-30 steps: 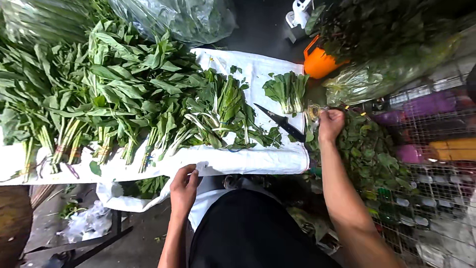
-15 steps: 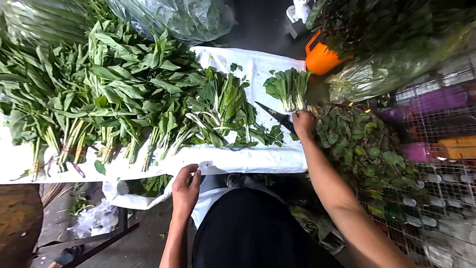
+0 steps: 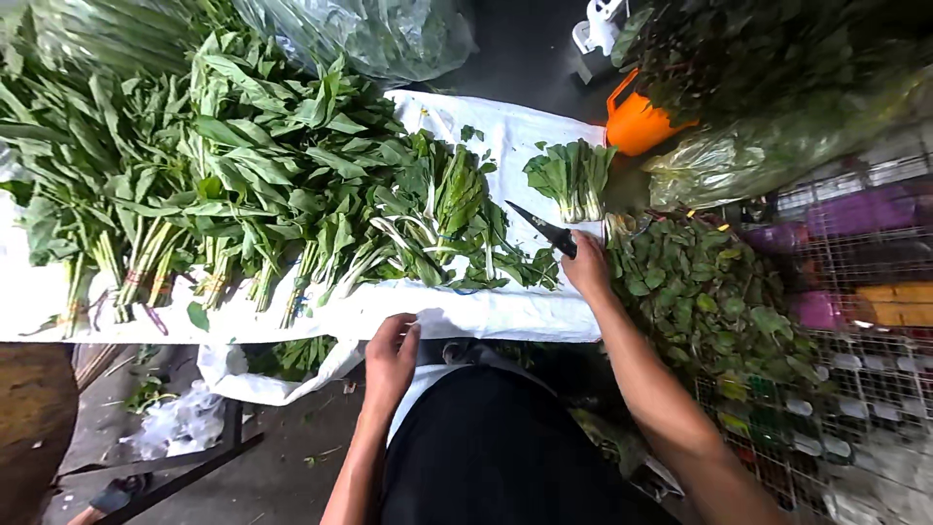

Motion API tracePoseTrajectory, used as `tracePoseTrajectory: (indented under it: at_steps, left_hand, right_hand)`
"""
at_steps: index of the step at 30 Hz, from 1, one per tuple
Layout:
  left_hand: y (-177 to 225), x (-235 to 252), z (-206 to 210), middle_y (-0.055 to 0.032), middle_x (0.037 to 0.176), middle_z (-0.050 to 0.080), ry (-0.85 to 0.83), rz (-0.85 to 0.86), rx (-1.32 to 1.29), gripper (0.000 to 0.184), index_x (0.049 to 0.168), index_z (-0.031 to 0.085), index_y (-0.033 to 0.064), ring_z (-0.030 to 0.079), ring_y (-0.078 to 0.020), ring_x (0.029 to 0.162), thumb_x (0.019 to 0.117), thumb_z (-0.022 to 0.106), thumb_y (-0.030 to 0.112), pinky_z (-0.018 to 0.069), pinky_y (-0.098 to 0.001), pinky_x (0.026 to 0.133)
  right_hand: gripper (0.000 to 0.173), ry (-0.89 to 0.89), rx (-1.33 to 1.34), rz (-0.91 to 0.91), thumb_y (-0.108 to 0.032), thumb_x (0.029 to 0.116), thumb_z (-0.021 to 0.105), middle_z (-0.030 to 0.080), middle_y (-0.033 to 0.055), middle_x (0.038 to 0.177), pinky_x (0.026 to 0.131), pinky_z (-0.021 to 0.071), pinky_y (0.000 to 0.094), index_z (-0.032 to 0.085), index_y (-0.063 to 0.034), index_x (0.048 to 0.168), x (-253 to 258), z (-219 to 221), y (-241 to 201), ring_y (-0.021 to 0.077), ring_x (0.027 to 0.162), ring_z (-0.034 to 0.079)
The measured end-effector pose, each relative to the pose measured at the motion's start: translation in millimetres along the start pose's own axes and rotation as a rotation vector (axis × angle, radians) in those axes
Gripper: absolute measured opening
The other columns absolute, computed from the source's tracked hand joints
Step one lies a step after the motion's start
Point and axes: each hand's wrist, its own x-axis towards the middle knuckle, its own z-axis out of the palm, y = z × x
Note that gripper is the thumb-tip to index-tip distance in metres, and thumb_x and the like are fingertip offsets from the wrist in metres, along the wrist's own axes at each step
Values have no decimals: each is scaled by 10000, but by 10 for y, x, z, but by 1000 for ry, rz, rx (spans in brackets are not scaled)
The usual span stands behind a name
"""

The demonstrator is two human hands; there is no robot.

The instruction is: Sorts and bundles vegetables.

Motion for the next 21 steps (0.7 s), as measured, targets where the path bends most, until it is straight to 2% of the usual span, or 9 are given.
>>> tracePoseTrajectory:
  at_steps: [3, 5, 7, 10, 12, 14, 16, 21]
  left_hand:
    - [439, 210, 315, -93, 1027, 716, -248, -76, -303, 221, 1161, 666, -7, 704, -155, 836, 1023, 558, 127, 605, -351, 779]
    - [741, 372, 559, -116, 1078, 697, -398, -197, -568, 217, 1171, 637, -19, 703, -192, 836, 1039, 540, 122, 614, -370, 765]
    - [953, 548, 803, -141, 1095, 685, -459, -287, -669, 249, 1213, 604, -23, 702, -212, 828, 1049, 559, 159, 613, -375, 737]
    - [1117, 793, 1091, -146, 1061, 651, -432, -364, -645, 364, 1241, 573, -9, 678, -208, 809, 1009, 663, 257, 598, -368, 710]
    - [1119, 918, 1203, -107, 928, 618, -374, -372, -657, 319, 1119, 580, 9, 615, -167, 693, 983, 707, 268, 566, -331, 654]
    - [1074, 989, 1244, -73, 810, 626, -310, -335, -711, 242, 1039, 629, 8, 556, -125, 589, 969, 725, 220, 522, -289, 587]
    - [1011, 999, 1223, -62, 757, 665, -293, -278, -767, 158, 967, 683, 10, 545, -106, 557, 959, 730, 161, 500, -269, 554]
    - [943, 958, 1082, -51, 709, 651, -209, -240, -861, 108, 897, 649, 42, 543, -104, 520, 943, 722, 106, 499, -265, 520]
  right_hand:
    - [510, -42, -67, 17, -126, 902, 701, 595, 212, 1388, 1113, 389, 618, 608, -53, 1398, 95, 9, 133, 413, 1316, 531]
    - [518, -19, -43, 7, -155, 881, 721, 606, 212, 1365, 1083, 436, 590, 626, -59, 1380, 62, -15, 106, 398, 1275, 566]
    - [523, 18, 23, -21, -149, 869, 728, 596, 229, 1349, 1026, 496, 571, 628, -50, 1373, -79, -91, -5, 390, 1221, 602]
    - [510, 44, 148, -140, -143, 875, 725, 614, 232, 1301, 1018, 514, 507, 630, -22, 1361, -465, -245, -239, 352, 1188, 615]
    - [500, 37, 214, -236, -130, 867, 731, 627, 224, 1273, 997, 526, 502, 637, -7, 1343, -724, -291, -393, 341, 1161, 625]
    - [486, 52, 243, -319, -132, 858, 735, 645, 208, 1255, 965, 551, 491, 653, -10, 1322, -910, -287, -488, 326, 1127, 650]
    - [465, 82, 263, -374, -138, 853, 742, 663, 181, 1232, 956, 562, 472, 672, -25, 1299, -1013, -262, -501, 302, 1112, 661]
    - [456, 82, 280, -434, -151, 863, 731, 663, 163, 1233, 961, 565, 436, 680, -46, 1303, -1112, -294, -420, 269, 1124, 655]
